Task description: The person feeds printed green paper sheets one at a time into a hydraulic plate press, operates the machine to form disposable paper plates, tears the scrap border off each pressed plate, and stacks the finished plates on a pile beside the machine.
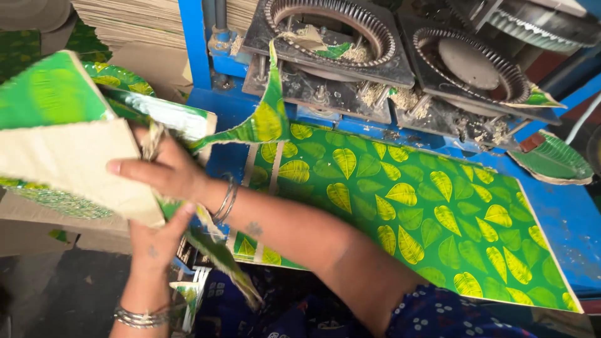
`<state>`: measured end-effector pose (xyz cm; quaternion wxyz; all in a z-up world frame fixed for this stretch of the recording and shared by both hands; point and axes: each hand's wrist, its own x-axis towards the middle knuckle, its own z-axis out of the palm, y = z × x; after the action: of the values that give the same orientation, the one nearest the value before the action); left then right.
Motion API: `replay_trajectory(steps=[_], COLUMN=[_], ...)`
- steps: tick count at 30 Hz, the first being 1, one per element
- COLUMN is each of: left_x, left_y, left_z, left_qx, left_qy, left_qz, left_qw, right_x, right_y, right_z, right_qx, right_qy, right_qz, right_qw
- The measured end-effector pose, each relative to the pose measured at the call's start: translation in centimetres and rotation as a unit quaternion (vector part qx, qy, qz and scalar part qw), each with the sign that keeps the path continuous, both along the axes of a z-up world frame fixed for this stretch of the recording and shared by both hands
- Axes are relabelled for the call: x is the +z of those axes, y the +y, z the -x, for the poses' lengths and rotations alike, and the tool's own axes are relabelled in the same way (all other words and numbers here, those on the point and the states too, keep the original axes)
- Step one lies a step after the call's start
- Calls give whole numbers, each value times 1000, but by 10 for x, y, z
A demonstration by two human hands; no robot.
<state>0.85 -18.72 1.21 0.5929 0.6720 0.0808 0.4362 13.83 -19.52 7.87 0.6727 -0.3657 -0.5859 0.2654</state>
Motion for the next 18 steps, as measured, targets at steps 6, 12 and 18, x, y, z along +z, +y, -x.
replay_trajectory(steps=[6,12,18], left_x=[-47,-76,-34], left_y=[14,-6,-15], left_z=[74,122,75], left_qx=[210,287,276], left_qy=[86,175,187], left_qz=[-84,-135,-79], left_qw=[970,932,939], right_x=[-72,-177,-72], right_y=[18,24,13], right_z=[16,80,-17], right_qx=[21,51,-134], right_qy=[223,410,-122], right_qz=[76,301,68], right_qw=[972,860,981])
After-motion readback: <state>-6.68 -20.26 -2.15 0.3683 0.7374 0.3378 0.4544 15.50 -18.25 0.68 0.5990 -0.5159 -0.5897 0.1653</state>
